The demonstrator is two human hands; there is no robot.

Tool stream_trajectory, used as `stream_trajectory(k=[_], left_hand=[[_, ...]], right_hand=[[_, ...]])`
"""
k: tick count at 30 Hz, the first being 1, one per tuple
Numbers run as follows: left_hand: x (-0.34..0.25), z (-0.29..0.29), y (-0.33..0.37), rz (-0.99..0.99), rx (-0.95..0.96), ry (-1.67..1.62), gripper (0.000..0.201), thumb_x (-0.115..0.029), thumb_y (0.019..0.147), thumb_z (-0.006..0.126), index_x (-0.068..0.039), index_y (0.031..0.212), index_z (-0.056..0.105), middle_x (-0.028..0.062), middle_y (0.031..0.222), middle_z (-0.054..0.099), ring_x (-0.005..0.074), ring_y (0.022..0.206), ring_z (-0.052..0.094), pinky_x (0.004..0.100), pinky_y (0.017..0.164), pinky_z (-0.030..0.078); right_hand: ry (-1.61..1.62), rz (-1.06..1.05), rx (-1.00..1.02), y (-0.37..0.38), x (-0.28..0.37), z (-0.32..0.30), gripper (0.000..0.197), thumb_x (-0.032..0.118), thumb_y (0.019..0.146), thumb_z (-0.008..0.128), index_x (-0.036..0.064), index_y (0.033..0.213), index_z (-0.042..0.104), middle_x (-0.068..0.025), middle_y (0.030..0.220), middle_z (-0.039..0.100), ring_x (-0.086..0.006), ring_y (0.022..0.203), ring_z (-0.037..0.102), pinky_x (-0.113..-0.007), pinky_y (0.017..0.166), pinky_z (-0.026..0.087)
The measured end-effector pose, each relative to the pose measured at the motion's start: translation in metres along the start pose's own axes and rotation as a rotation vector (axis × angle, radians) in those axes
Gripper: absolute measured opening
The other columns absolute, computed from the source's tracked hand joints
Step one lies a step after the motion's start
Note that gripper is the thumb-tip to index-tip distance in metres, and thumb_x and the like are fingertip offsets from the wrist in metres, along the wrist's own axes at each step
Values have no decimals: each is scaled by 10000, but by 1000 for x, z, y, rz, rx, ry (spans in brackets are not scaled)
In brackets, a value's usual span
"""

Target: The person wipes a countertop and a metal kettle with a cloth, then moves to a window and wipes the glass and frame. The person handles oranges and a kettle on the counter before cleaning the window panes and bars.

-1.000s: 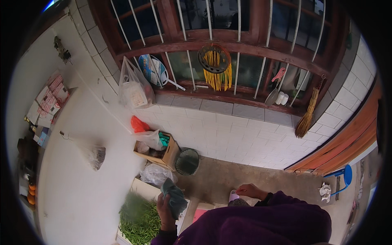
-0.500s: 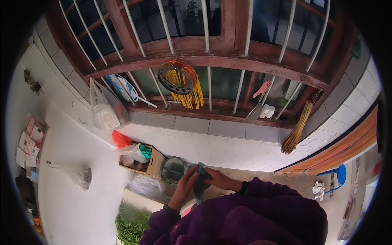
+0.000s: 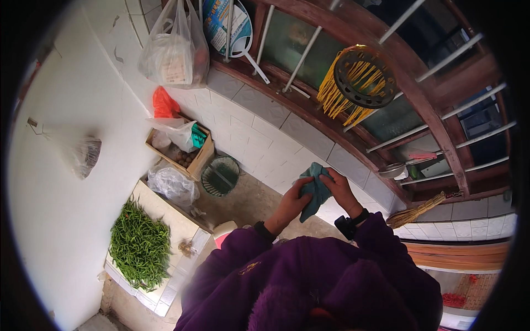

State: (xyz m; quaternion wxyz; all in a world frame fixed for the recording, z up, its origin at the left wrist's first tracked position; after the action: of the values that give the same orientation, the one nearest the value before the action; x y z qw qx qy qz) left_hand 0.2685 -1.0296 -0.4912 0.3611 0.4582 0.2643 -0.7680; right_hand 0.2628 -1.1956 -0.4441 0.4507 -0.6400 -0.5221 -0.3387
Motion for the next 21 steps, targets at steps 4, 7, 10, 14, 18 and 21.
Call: stream_trajectory(k=[4, 7, 10, 14, 18, 21], left_hand=[[16, -40, -21, -119, -157, -124, 518, -211, 937, 656, -47, 1380, 445, 105, 1165, 584, 163, 1038, 583, 305, 875, 505], [36, -60, -44, -123, -366, 20, 552, -236, 875, 700, -54, 1345, 475, 135, 1103, 620, 188, 982, 613, 319, 839, 519], [59, -54, -66, -138, -457, 50, 421, -153, 800, 681, -78, 1206, 601, 142, 1010, 649, 207, 923, 632, 311, 824, 514], [81, -58, -89, -166, -533, 2, 345, -130, 793, 672, -65, 1131, 652, 120, 999, 659, 176, 936, 627, 297, 839, 502], [87, -55, -109, -248, -607, -31, 347, -105, 797, 667, -57, 1140, 648, 102, 1017, 647, 153, 944, 619, 293, 854, 497], [82, -46, -114, -189, -672, 111, 357, -127, 775, 652, -72, 1127, 662, 139, 987, 672, 237, 917, 657, 327, 830, 515]], right_hand=[[-54, -31, 307, 8, -4, 41, 210, 188, 993, 576, 19, 1117, 594, 0, 951, 587, -84, 890, 515, -250, 807, 439], [20, 23, 383, 24, -29, 57, 276, 257, 1025, 528, 5, 1080, 626, -11, 888, 595, -93, 864, 532, -247, 793, 441], [-123, -127, 150, 68, -50, 27, 314, 265, 1033, 495, 20, 1121, 670, -72, 1075, 683, -133, 947, 638, -268, 785, 475], [-232, -137, -154, 131, -85, -37, 276, 239, 1014, 546, 30, 1159, 652, -27, 1063, 657, -117, 907, 593, -252, 768, 464], [-496, -475, -158, 154, -104, -54, 217, 178, 988, 597, 41, 1144, 659, -45, 1041, 599, -137, 917, 564, -265, 828, 468], [-538, -572, -166, 155, -109, -55, 202, 160, 973, 620, 28, 1118, 668, -64, 1048, 615, -154, 953, 575, -286, 856, 473]])
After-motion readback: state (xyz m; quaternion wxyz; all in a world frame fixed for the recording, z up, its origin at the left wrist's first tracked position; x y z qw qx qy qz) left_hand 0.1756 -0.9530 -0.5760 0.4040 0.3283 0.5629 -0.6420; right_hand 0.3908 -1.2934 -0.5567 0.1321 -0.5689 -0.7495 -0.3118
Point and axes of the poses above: each hand's wrist, its own y-axis towards the middle knuckle, its own z-axis out of the palm, x = y × z, the point moved 4 cm from there along y, towards the middle knuckle
